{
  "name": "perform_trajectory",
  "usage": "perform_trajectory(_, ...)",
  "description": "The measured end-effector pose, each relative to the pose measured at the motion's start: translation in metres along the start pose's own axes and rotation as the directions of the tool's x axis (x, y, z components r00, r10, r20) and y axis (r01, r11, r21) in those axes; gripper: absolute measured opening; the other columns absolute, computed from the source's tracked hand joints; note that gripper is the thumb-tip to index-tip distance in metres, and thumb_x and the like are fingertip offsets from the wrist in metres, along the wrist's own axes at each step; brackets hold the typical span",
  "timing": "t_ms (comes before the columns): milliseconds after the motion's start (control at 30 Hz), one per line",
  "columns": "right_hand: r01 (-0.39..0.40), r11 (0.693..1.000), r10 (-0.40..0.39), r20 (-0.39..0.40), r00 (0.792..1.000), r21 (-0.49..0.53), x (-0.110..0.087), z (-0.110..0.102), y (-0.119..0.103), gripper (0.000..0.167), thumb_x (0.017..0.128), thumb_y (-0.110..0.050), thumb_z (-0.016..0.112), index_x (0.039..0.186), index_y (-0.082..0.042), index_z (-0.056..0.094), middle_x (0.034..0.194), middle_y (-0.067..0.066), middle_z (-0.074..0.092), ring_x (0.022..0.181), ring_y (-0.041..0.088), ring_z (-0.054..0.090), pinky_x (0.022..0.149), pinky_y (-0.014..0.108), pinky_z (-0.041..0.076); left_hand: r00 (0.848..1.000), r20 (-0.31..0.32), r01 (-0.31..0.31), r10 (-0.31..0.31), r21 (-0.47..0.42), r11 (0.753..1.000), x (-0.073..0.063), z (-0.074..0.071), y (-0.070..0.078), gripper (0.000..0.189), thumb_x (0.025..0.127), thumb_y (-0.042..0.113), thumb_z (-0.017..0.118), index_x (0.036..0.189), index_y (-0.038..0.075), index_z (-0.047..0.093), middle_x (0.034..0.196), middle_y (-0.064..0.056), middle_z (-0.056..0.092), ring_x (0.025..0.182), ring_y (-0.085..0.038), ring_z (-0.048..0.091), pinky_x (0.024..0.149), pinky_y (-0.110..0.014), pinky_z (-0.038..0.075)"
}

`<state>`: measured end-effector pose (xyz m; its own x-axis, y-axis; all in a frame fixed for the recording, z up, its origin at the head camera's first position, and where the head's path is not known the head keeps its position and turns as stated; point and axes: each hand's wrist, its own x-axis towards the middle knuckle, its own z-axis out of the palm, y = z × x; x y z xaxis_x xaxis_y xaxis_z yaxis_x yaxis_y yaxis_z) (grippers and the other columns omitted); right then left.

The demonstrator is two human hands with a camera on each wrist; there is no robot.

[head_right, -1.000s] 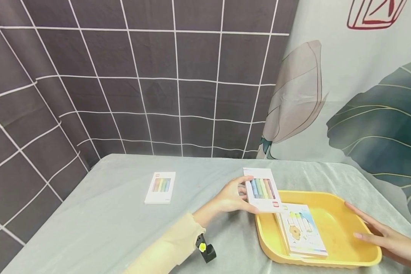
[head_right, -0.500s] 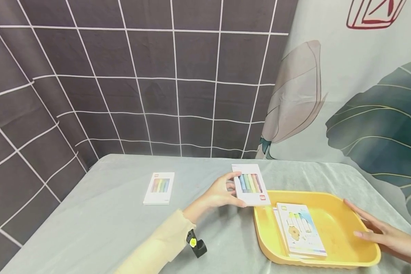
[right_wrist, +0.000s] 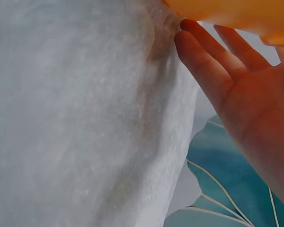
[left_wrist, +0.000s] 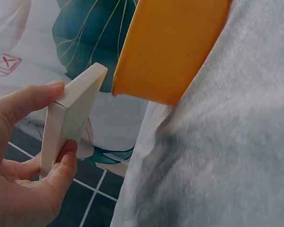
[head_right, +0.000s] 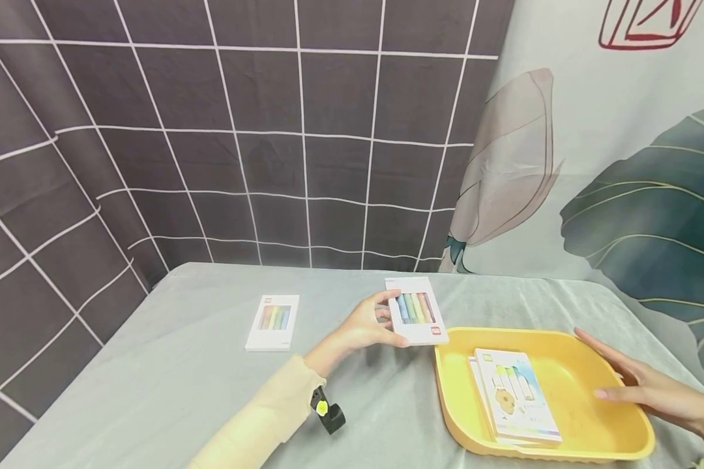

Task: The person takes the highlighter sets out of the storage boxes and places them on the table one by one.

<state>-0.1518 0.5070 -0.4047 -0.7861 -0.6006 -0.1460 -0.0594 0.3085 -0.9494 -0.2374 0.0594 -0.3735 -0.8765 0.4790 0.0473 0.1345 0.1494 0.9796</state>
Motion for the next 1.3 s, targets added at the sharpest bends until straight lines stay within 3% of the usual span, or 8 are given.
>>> perform_trajectory(100, -0.015, 0.999, 0.014, 0.008, 1.000, 0.043, 0.003, -0.001, -0.002, 0.080, 0.091, 0.010, 0.035, 0.145, -0.026, -0.013, 0.132, -0.040, 0.022, 0.114, -0.018, 0.033, 0.084, 0.018, 0.045, 1.000, -0.012, 0.004, -0.004, -0.035, 0.999, 0.000, -0.003, -0.001, 0.084, 0.059, -0.009, 0.078, 0.133, 0.002, 0.041, 0.094, -0.010, 0.062, 0.084, -0.011, 0.059, 0.078, -0.021, 0.048)
perform_trajectory(267, -0.056, 0.969, 0.031, 0.107, 0.994, 0.239, 0.005, -0.007, -0.004, 0.079, 0.092, 0.009, 0.030, 0.143, -0.044, 0.000, 0.132, -0.037, 0.029, 0.116, -0.009, 0.040, 0.089, 0.028, 0.045, 1.000, -0.021, 0.007, -0.008, -0.059, 0.998, 0.000, -0.010, -0.002, 0.084, 0.058, -0.012, 0.077, 0.133, 0.000, 0.040, 0.093, -0.015, 0.063, 0.084, -0.015, 0.060, 0.079, -0.023, 0.049)
perform_trajectory(433, -0.103, 0.947, 0.059, 0.153, 0.986, 0.304, 0.008, -0.010, -0.007, 0.076, 0.093, 0.008, 0.027, 0.140, -0.049, 0.010, 0.131, -0.035, 0.033, 0.117, -0.002, 0.043, 0.091, 0.034, 0.045, 1.000, -0.015, 0.003, -0.003, -0.029, 1.000, 0.000, -0.018, -0.004, 0.084, 0.058, -0.011, 0.077, 0.133, 0.000, 0.040, 0.098, -0.016, 0.062, 0.087, -0.015, 0.059, 0.080, -0.023, 0.049)
perform_trajectory(733, -0.148, 0.939, 0.101, 0.164, 0.981, 0.310, 0.011, -0.010, -0.012, 0.072, 0.094, 0.005, 0.026, 0.137, -0.052, 0.019, 0.129, -0.034, 0.036, 0.115, 0.000, 0.045, 0.091, 0.038, 0.045, 1.000, -0.020, 0.020, -0.020, -0.025, 0.999, 0.001, -0.027, -0.009, 0.084, 0.059, -0.010, 0.077, 0.134, 0.000, 0.039, 0.099, -0.015, 0.061, 0.087, -0.016, 0.059, 0.079, -0.023, 0.048)
perform_trajectory(1067, -0.124, 0.918, 0.039, 0.226, 0.973, 0.377, 0.016, -0.010, -0.015, 0.071, 0.095, 0.007, 0.022, 0.143, -0.044, 0.011, 0.134, -0.032, 0.034, 0.120, 0.003, 0.043, 0.094, 0.039, 0.042, 0.999, -0.026, 0.040, -0.041, -0.027, 0.999, 0.001, -0.033, -0.017, 0.086, 0.059, -0.010, 0.077, 0.135, 0.001, 0.038, 0.098, -0.013, 0.061, 0.086, -0.015, 0.059, 0.077, -0.022, 0.048)
perform_trajectory(1300, -0.132, 0.899, 0.019, 0.264, 0.964, 0.418, 0.018, -0.009, -0.014, 0.070, 0.095, 0.007, 0.020, 0.141, -0.046, 0.017, 0.135, -0.031, 0.034, 0.121, 0.006, 0.042, 0.096, 0.041, 0.040, 0.999, -0.017, 0.042, -0.043, -0.060, 0.997, 0.003, -0.037, -0.024, 0.086, 0.060, -0.012, 0.075, 0.136, 0.000, 0.036, 0.094, -0.016, 0.063, 0.080, -0.014, 0.059, 0.071, -0.022, 0.049)
